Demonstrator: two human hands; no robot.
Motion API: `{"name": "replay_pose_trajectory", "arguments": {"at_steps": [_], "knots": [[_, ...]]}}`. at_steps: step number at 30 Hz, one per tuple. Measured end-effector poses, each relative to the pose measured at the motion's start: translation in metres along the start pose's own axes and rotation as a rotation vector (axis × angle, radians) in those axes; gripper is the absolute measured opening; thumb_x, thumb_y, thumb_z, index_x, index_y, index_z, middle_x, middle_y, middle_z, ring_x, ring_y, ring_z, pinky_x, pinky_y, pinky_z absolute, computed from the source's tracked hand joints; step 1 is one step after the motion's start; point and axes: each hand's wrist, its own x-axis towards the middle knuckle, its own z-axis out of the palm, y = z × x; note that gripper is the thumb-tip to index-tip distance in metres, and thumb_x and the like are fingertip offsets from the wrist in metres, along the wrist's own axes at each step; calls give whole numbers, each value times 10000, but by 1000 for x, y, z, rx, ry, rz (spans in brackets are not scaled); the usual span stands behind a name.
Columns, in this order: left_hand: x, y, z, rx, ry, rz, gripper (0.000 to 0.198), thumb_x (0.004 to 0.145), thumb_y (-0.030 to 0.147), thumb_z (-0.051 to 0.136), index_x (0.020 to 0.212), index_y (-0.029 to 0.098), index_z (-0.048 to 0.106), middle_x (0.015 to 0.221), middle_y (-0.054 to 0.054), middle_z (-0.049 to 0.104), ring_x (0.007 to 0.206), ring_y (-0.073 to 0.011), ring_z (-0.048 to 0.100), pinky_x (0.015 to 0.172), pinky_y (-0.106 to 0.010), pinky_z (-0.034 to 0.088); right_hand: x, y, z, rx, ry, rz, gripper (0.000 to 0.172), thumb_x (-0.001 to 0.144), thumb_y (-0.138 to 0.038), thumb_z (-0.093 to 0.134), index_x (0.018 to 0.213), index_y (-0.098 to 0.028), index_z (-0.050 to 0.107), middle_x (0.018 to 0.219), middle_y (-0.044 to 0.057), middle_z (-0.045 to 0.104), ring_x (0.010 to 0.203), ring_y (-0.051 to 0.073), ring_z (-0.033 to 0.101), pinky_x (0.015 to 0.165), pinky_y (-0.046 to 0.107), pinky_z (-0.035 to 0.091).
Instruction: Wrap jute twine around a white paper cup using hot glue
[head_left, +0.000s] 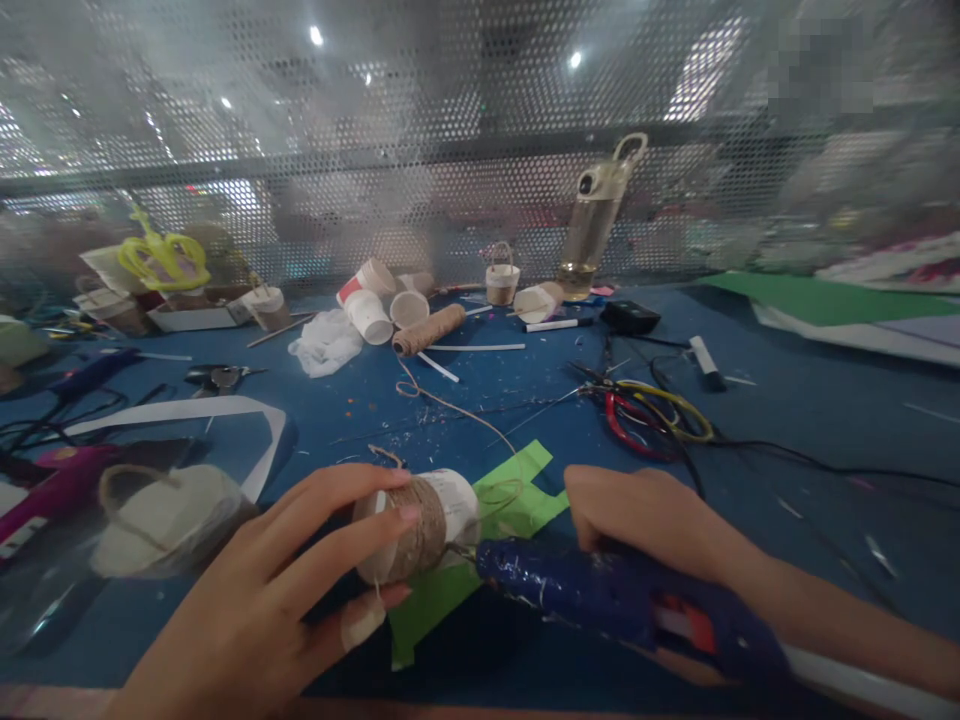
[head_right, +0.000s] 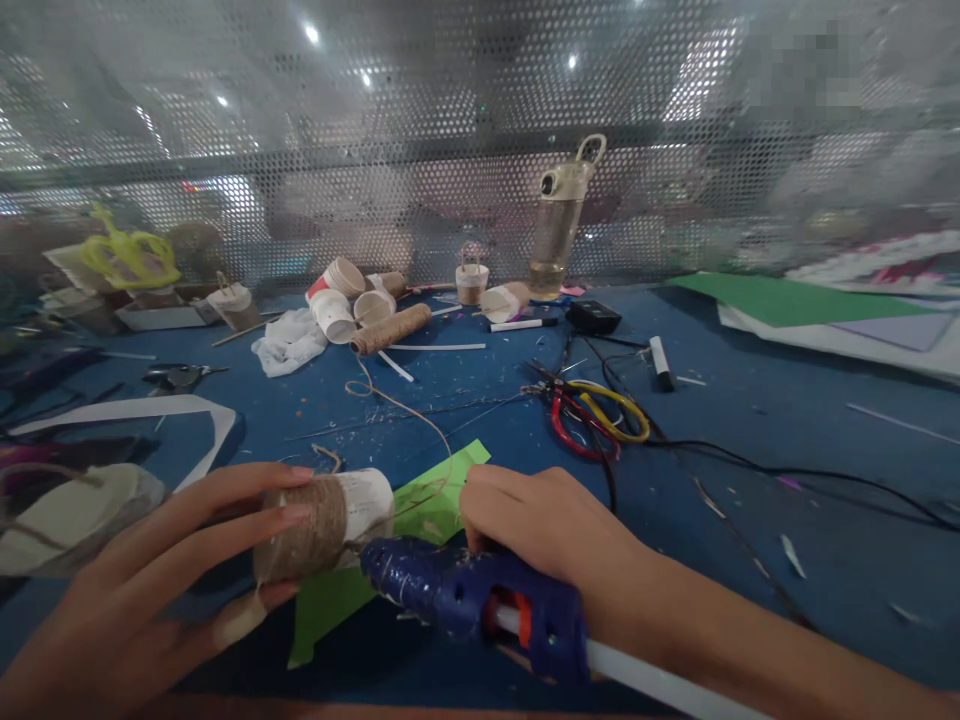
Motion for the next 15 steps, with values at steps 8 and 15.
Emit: {"name": "replay_pose_trajectory", "arguments": {"at_steps": [8,15], "knots": [[-1,1,1,-8,0,-8,271,1104,172,533,1368,204,583,1473,-69,565,1395,-128,551,1151,-197,435,-2,1,5,18,76,-37,326,703,-25,494,895,-288,477,867,-51,639,664,158,573,560,304,219],[-1,2,1,-63,2,-36,304,1094,137,529,1383,215,581,1489,-62,563,1406,-130,547,1183,-209,420,-3,-4,3,23,168,-68,317,693,-75,501,890,-290,376,822,-69,566,633,146,507,539,289,223]]}}
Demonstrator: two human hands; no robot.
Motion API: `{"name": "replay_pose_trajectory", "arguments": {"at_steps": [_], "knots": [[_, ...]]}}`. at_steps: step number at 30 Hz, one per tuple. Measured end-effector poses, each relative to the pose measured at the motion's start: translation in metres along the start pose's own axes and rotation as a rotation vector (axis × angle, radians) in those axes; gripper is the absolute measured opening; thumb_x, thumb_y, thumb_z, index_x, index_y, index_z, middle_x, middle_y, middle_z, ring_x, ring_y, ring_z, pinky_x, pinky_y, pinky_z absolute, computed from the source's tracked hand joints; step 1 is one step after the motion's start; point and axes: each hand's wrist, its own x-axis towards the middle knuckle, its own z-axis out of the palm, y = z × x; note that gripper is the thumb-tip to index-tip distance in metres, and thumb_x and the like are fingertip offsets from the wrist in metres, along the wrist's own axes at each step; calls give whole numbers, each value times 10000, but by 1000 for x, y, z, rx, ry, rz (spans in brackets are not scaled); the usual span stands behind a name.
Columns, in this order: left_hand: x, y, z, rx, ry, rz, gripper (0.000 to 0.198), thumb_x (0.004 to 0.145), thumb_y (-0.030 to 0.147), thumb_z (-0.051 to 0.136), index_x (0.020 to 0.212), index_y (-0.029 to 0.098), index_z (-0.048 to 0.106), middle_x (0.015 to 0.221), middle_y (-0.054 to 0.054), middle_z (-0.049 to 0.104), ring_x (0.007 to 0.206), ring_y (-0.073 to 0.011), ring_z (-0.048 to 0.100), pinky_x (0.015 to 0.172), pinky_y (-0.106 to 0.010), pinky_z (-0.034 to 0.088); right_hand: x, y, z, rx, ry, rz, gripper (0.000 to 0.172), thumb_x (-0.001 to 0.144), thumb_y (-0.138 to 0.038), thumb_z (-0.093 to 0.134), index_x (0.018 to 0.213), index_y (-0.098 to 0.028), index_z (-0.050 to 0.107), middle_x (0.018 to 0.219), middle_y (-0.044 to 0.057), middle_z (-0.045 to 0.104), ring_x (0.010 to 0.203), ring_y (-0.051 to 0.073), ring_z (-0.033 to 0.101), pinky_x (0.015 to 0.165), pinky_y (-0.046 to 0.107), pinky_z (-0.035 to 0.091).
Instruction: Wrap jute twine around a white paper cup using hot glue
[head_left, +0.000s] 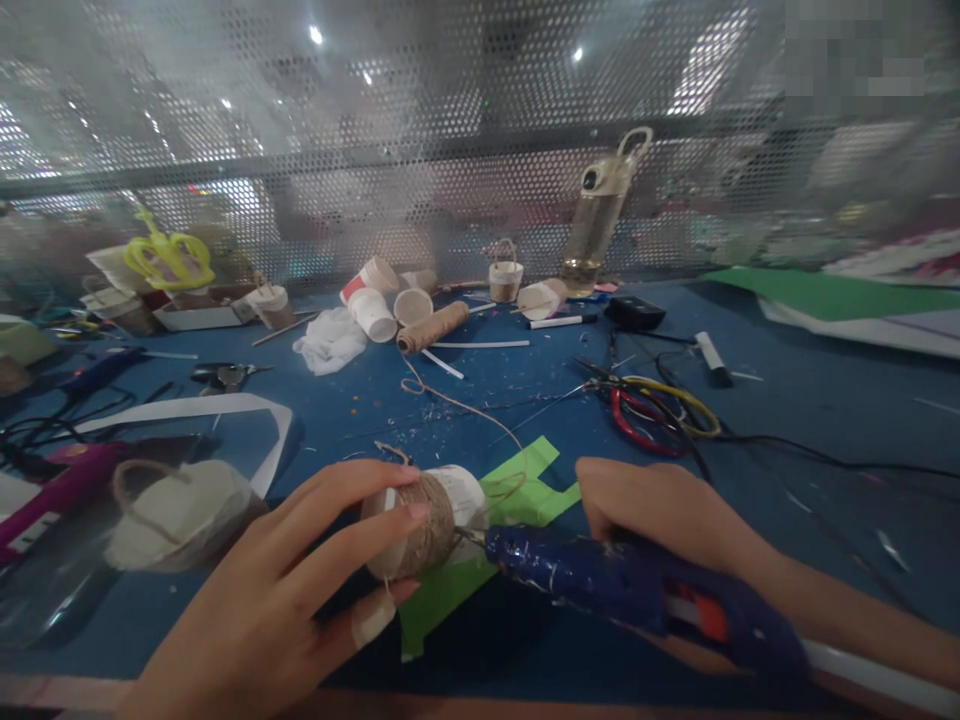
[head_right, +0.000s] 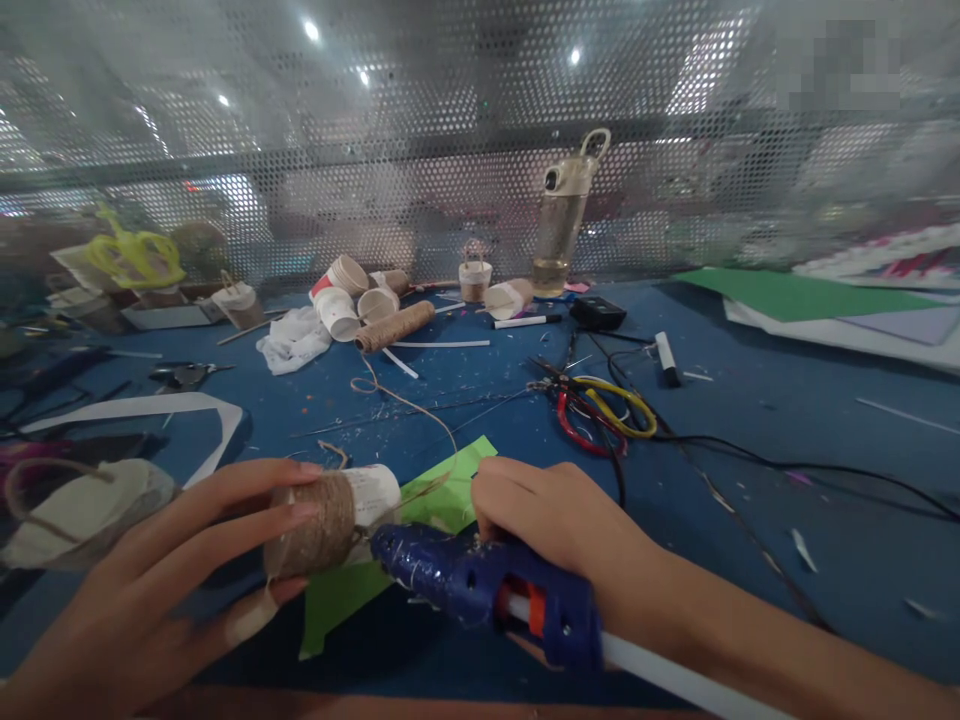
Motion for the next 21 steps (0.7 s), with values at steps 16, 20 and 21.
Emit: {"name": "replay_pose_trajectory", "arguments": {"at_steps": [16,20,21], "knots": [[0,-2,1,16,18,20,274,1093,169,563,1363,204,593,1453,-78,602,1368,-147,597,1165,-244,483,1,-7,2,-36,-59,76,316,760,41,371,831,-263,417,805,-51,541,665,145,488,596,301,217],[-2,-1,2,20,21,8,281,1088,168,563,1363,212,599,1450,-90,616,1360,-171,613,1105,-279,543,2,-8,2,-46,-65,91,360,730,83,365,820,-261,423,781,-54,514,656,150,474,597,294,228],[-3,-1,2,17,22,1,289,1084,161,564,1365,217,599,1454,-88,616,1359,-171,616,1102,-280,546,2,-8,2,-48,-63,94,355,726,77,377,819,-262,421,779,-54,514,657,153,475,595,295,227]]}}
